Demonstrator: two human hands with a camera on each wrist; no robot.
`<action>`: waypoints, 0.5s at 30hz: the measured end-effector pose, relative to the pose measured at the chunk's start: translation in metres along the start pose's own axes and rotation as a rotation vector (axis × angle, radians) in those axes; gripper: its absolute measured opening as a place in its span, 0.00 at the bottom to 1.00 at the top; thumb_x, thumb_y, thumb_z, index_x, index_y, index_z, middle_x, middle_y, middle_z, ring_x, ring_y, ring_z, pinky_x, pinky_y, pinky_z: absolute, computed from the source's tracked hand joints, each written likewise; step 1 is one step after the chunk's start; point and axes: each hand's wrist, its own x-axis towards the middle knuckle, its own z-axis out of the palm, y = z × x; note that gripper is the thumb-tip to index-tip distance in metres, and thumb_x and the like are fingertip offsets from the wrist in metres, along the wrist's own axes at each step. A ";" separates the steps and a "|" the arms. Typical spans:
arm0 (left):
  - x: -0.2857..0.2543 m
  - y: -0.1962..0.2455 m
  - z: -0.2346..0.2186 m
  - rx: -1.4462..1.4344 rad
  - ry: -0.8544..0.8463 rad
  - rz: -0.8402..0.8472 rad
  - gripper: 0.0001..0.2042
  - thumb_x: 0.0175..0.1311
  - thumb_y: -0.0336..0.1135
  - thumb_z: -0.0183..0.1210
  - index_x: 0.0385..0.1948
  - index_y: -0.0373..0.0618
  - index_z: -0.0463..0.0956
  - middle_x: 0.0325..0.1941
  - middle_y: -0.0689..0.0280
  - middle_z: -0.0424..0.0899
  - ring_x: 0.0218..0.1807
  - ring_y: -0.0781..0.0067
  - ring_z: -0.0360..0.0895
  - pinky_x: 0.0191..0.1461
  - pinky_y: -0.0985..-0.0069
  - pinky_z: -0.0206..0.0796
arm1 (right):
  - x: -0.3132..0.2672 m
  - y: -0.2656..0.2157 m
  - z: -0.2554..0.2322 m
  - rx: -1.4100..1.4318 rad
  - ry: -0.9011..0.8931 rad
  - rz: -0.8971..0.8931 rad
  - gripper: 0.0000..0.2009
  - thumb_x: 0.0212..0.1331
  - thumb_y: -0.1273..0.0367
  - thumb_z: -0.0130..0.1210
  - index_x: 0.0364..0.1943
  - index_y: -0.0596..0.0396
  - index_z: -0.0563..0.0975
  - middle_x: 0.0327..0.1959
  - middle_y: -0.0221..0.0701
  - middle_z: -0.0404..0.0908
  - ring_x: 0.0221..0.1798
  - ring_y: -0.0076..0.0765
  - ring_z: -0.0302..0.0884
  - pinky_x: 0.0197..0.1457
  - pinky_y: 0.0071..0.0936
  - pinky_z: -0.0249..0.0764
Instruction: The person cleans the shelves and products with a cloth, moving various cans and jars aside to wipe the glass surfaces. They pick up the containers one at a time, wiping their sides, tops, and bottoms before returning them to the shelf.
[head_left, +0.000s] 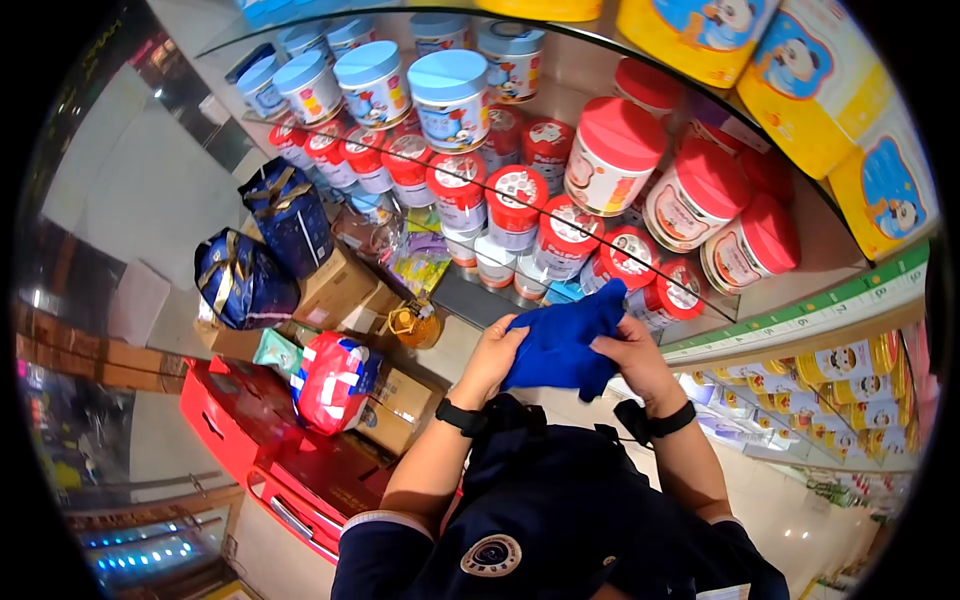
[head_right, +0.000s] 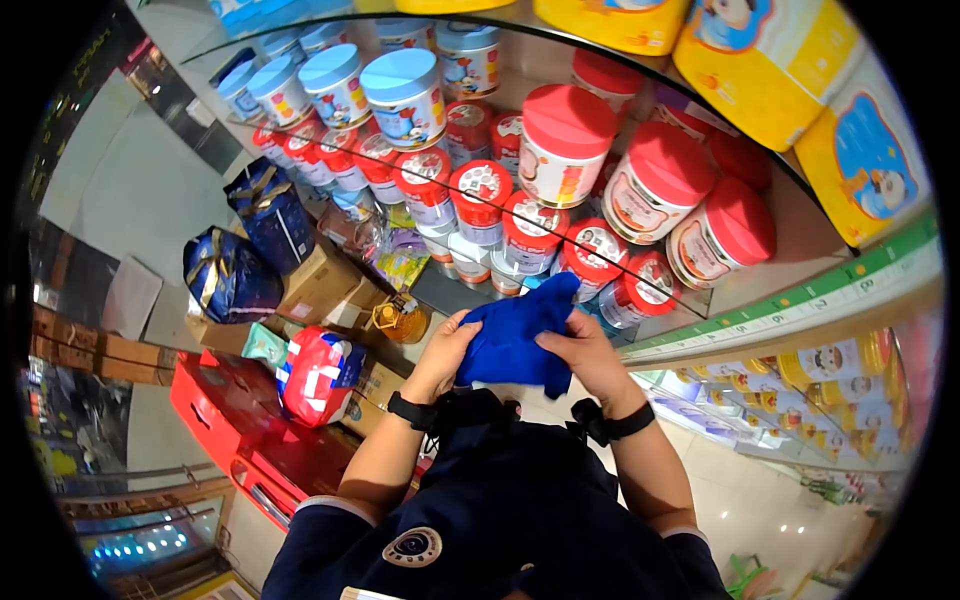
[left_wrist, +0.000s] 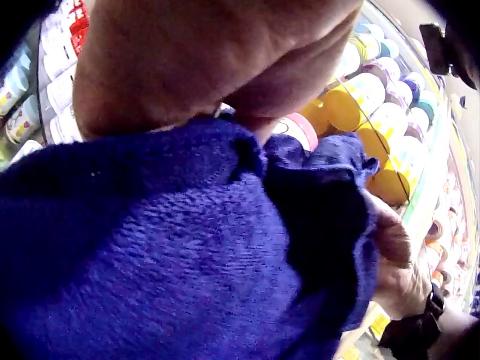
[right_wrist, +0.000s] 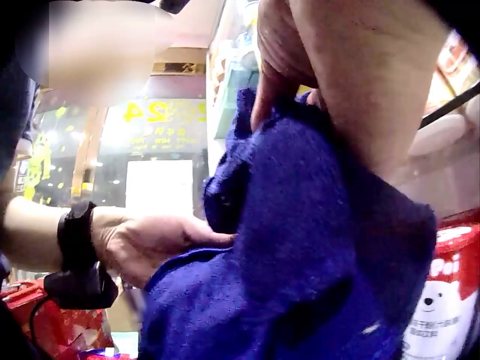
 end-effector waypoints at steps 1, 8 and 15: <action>-0.004 0.002 0.008 -0.106 0.034 0.007 0.11 0.72 0.32 0.47 0.48 0.39 0.74 0.41 0.65 0.83 0.39 0.74 0.81 0.46 0.79 0.76 | 0.007 0.007 0.011 -0.027 0.006 -0.003 0.15 0.60 0.75 0.57 0.52 0.56 0.77 0.44 0.22 0.80 0.44 0.19 0.75 0.53 0.22 0.71; -0.024 0.002 -0.022 -0.652 0.068 -0.019 0.28 0.72 0.55 0.38 0.61 0.41 0.68 0.58 0.53 0.77 0.60 0.53 0.74 0.67 0.58 0.63 | 0.017 0.034 0.075 -1.153 -0.340 -0.519 0.25 0.46 0.82 0.52 0.52 0.45 0.79 0.64 0.41 0.68 0.72 0.49 0.57 0.70 0.47 0.56; -0.026 -0.002 -0.031 -0.686 0.230 0.091 0.20 0.70 0.44 0.46 0.56 0.40 0.69 0.50 0.56 0.79 0.50 0.57 0.79 0.59 0.61 0.70 | 0.050 0.046 0.057 -0.156 0.022 0.053 0.22 0.68 0.69 0.49 0.66 0.51 0.66 0.63 0.30 0.70 0.64 0.28 0.67 0.68 0.28 0.61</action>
